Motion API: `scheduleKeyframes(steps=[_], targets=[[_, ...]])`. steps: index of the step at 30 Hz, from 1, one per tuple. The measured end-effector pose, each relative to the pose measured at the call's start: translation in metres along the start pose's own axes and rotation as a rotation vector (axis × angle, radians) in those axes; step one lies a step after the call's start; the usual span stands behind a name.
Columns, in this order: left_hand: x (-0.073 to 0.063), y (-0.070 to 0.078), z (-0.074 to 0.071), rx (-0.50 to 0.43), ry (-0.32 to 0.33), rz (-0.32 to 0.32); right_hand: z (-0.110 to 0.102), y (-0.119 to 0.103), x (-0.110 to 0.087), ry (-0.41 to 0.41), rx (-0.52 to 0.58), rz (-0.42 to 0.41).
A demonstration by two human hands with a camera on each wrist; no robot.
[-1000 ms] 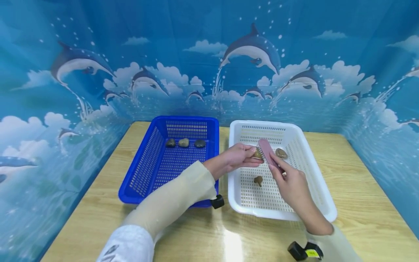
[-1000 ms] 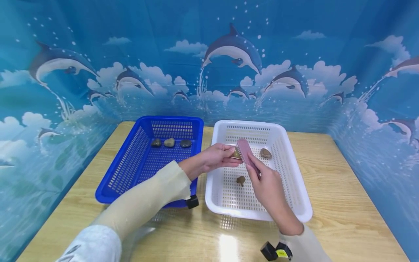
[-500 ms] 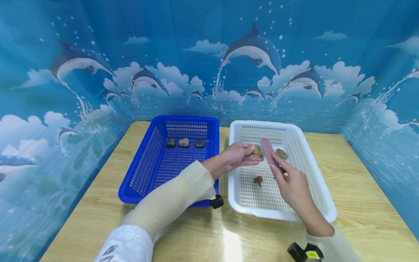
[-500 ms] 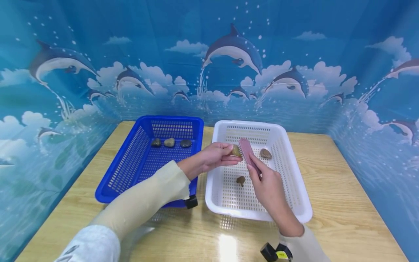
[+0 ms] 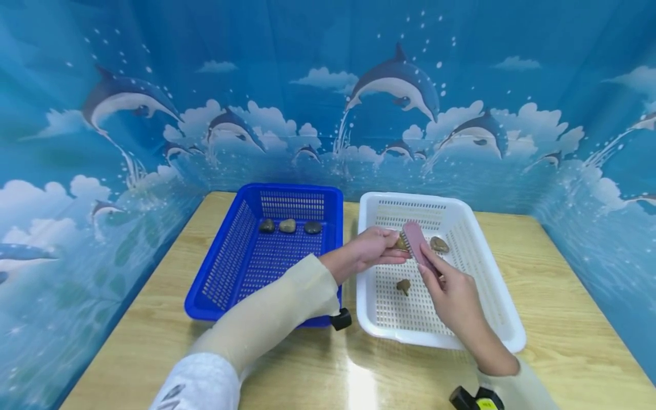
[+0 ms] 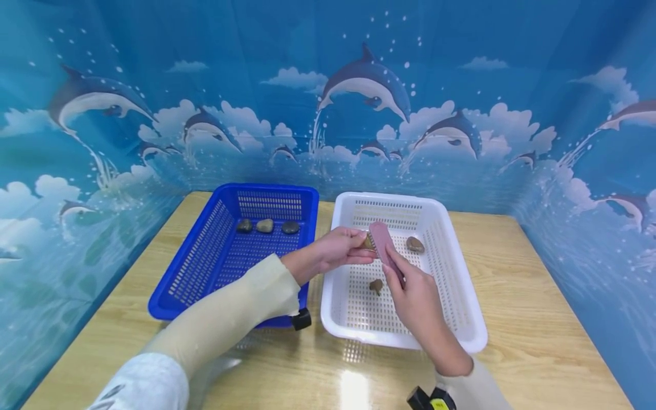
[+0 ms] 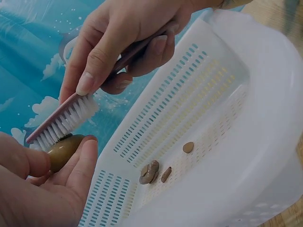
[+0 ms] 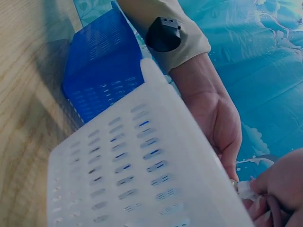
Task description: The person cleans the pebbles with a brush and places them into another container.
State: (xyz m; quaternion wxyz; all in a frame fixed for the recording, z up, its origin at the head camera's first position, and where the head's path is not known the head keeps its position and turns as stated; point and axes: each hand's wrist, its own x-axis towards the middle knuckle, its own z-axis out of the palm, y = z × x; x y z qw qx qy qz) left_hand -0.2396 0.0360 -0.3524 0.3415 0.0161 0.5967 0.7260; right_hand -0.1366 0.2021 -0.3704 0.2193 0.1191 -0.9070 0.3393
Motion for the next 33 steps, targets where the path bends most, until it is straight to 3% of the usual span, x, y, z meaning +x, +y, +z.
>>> scheduleKeyframes(steps=[12, 20, 27, 33], targets=[[-0.003, 0.002, 0.004, 0.071, -0.004, 0.011, -0.007, -0.001, 0.009, -0.04, -0.008, 0.086], [-0.008, 0.001, 0.006, 0.076, -0.055, 0.026, -0.012, 0.006, 0.009, -0.017, -0.031, 0.109], [-0.008, 0.005, 0.004, 0.053, -0.007, 0.04, -0.011, 0.01, 0.003, -0.074, 0.007, 0.139], [-0.007, 0.005, 0.001, 0.047, 0.018, 0.041, -0.009, 0.008, 0.001, -0.056, 0.035, 0.127]])
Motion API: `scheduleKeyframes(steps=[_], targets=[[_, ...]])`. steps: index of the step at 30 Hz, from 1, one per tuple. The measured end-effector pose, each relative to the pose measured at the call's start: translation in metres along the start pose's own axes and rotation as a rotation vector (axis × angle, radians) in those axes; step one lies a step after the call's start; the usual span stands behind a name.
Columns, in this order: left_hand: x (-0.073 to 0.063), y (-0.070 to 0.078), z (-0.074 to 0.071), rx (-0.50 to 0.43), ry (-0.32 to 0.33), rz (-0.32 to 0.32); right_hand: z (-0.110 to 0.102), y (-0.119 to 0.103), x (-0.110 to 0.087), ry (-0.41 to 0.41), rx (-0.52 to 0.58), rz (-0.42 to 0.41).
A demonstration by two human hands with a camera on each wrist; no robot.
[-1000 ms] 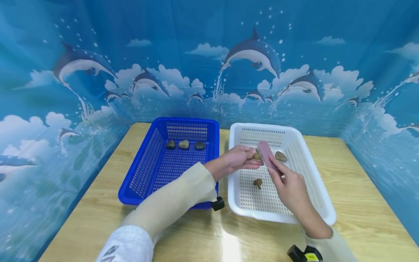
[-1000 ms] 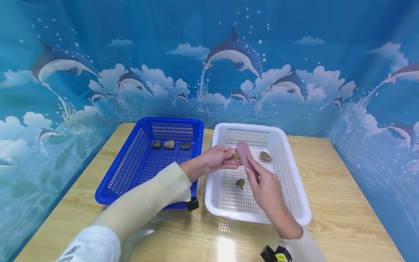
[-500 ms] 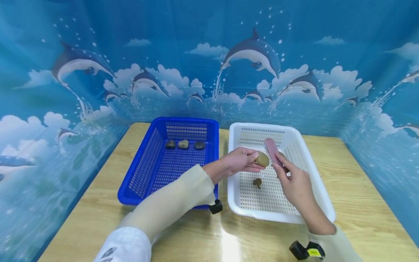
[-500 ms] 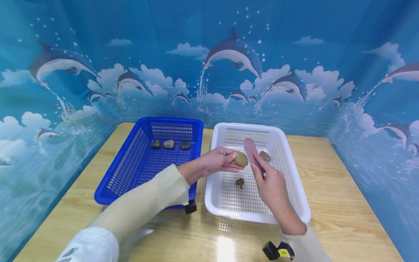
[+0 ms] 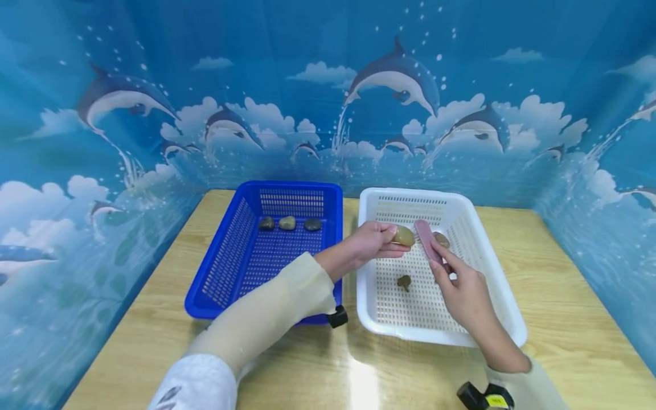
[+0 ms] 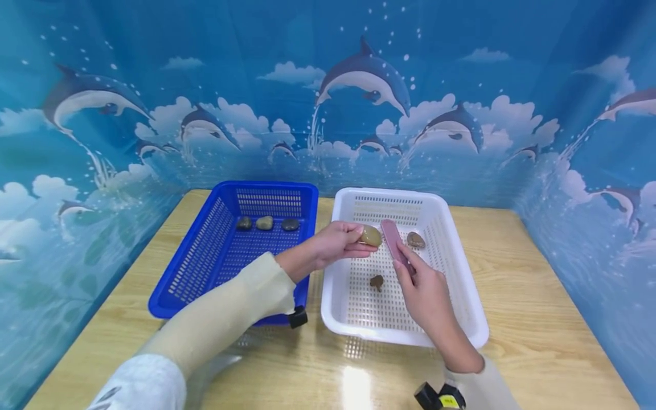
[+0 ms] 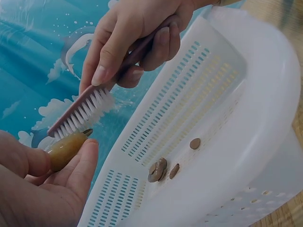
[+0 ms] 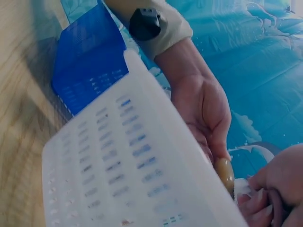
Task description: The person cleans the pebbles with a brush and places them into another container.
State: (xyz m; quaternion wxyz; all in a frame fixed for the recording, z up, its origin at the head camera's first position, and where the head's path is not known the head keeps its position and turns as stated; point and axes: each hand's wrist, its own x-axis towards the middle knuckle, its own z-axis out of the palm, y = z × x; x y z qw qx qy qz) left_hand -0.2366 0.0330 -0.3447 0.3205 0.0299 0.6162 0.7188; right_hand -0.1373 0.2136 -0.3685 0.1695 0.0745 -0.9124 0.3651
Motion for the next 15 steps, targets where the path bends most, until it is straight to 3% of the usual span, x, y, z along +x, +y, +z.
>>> scheduleKeyframes(steps=[6, 15], targets=[[0.001, 0.0, 0.001, 0.009, -0.024, -0.038, 0.003, -0.004, 0.0, 0.005, 0.048, -0.026], [-0.001, -0.009, 0.01, 0.157, -0.146, -0.094, 0.004, -0.002, 0.006, -0.011, 0.078, -0.005]])
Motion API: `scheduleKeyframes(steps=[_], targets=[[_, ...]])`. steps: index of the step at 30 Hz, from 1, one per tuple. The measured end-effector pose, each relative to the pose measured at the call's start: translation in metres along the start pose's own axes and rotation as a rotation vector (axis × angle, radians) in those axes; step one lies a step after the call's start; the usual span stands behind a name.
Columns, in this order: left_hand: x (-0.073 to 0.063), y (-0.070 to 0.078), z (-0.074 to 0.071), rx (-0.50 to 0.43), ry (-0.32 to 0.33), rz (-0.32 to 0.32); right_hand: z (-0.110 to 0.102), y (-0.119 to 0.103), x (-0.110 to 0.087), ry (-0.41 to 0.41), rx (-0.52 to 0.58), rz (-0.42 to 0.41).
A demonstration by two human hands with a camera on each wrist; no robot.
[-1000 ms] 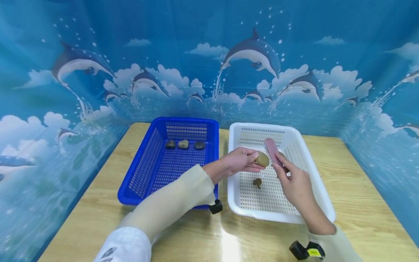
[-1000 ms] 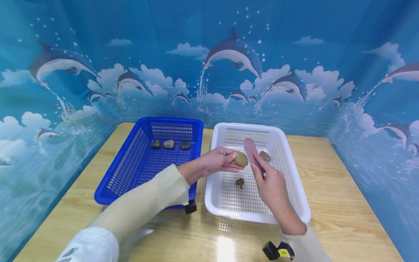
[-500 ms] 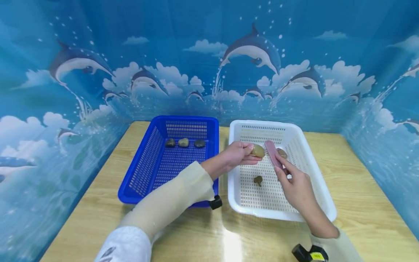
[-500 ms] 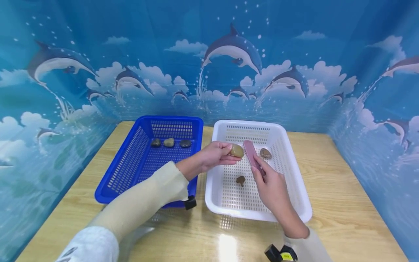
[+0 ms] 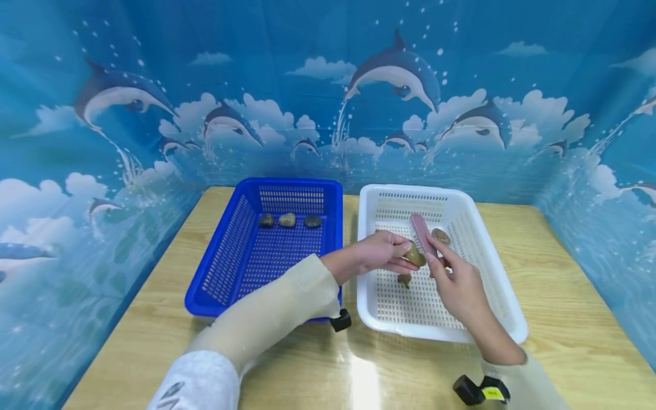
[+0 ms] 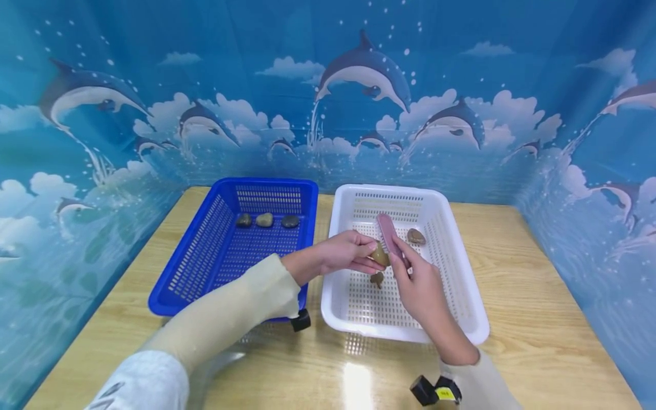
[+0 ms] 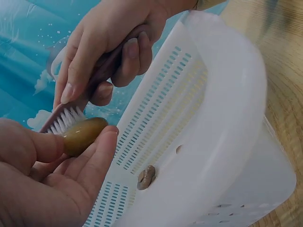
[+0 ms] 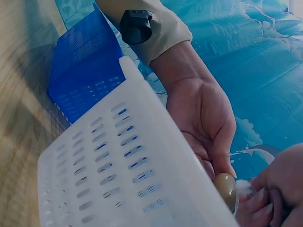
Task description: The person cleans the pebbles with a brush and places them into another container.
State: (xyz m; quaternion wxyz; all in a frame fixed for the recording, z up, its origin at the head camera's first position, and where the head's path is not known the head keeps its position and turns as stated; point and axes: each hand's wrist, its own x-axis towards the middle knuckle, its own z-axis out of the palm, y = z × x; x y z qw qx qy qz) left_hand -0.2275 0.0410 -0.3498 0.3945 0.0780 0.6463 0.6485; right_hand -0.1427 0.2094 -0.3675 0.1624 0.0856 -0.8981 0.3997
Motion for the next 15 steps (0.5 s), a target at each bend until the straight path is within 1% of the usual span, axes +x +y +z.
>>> scheduleKeyframes(steps=[3, 7, 10, 15], targets=[[-0.001, 0.0, -0.001, -0.015, 0.021, 0.004, -0.001, -0.001, 0.001, -0.014, -0.011, 0.038], [-0.001, 0.002, -0.005, -0.078, 0.079, 0.029, -0.003, -0.002, -0.001, -0.025, -0.04, 0.063], [0.001, 0.002, -0.008, -0.122, 0.121, 0.048, -0.002, -0.003, -0.005, -0.035, -0.036, 0.053], [0.002, 0.0, -0.01, -0.166, 0.171, 0.048, 0.004, -0.008, -0.009, -0.055, -0.033, 0.004]])
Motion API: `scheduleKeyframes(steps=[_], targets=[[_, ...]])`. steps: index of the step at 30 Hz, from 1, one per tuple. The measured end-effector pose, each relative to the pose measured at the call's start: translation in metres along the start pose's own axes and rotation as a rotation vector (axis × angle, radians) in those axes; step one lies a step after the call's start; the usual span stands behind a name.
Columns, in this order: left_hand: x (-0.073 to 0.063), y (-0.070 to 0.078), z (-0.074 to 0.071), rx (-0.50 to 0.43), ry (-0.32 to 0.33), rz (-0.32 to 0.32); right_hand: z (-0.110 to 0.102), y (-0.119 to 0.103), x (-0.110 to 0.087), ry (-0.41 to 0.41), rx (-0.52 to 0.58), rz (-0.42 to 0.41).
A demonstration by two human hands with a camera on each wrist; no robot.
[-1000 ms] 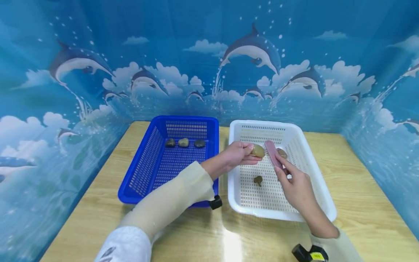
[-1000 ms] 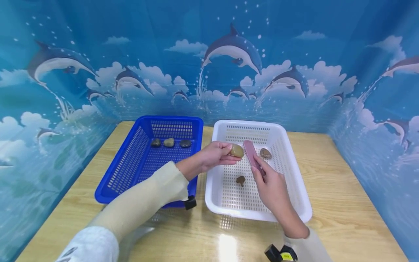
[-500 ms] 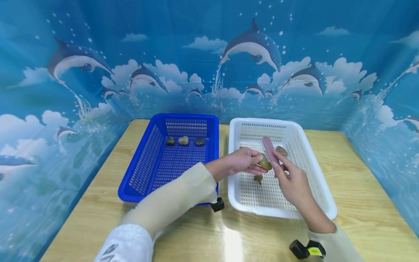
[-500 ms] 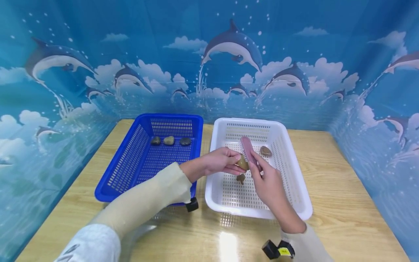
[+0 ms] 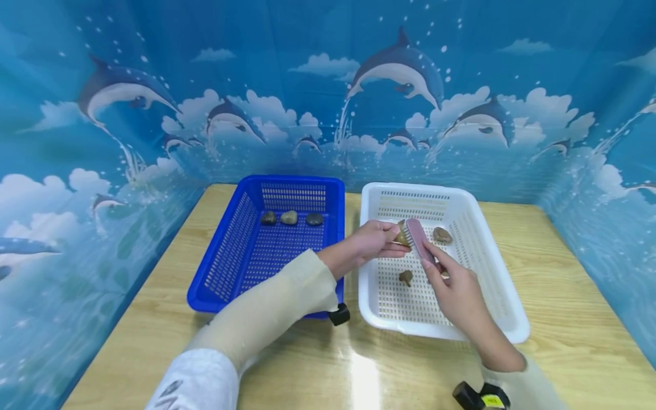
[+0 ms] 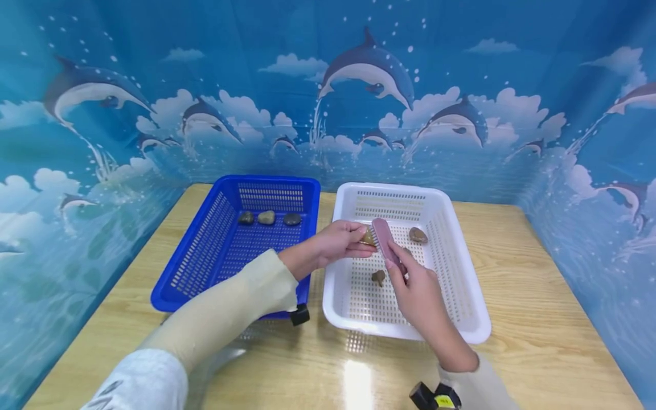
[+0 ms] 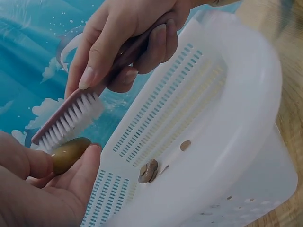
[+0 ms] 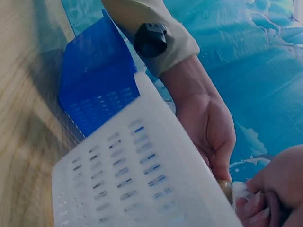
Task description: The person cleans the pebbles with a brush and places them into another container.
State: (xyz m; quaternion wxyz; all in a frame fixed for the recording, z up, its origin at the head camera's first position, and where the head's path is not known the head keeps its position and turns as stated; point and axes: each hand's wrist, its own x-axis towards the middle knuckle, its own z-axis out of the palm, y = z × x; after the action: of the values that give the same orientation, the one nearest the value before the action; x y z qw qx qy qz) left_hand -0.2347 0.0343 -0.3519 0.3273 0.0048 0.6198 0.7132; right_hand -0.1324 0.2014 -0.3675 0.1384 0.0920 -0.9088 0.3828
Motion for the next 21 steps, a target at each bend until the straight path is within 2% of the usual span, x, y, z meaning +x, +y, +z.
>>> scheduleKeyframes(steps=[4, 7, 10, 17, 21], targets=[[-0.002, 0.0, 0.003, 0.057, -0.026, -0.003, 0.001, -0.004, 0.002, 0.009, -0.046, -0.023], [-0.005, 0.001, 0.006, 0.115, -0.054, 0.012, -0.001, -0.004, 0.005, 0.023, -0.078, -0.013], [-0.007, 0.003, 0.007, 0.134, -0.054, 0.02, -0.005, -0.004, 0.007, 0.017, -0.092, 0.004], [-0.008, 0.006, 0.005, 0.102, -0.05, 0.026, -0.009, 0.003, 0.007, -0.004, -0.103, -0.008], [-0.008, 0.004, 0.003, 0.082, -0.051, -0.002, -0.009, 0.005, 0.004, -0.024, -0.099, -0.002]])
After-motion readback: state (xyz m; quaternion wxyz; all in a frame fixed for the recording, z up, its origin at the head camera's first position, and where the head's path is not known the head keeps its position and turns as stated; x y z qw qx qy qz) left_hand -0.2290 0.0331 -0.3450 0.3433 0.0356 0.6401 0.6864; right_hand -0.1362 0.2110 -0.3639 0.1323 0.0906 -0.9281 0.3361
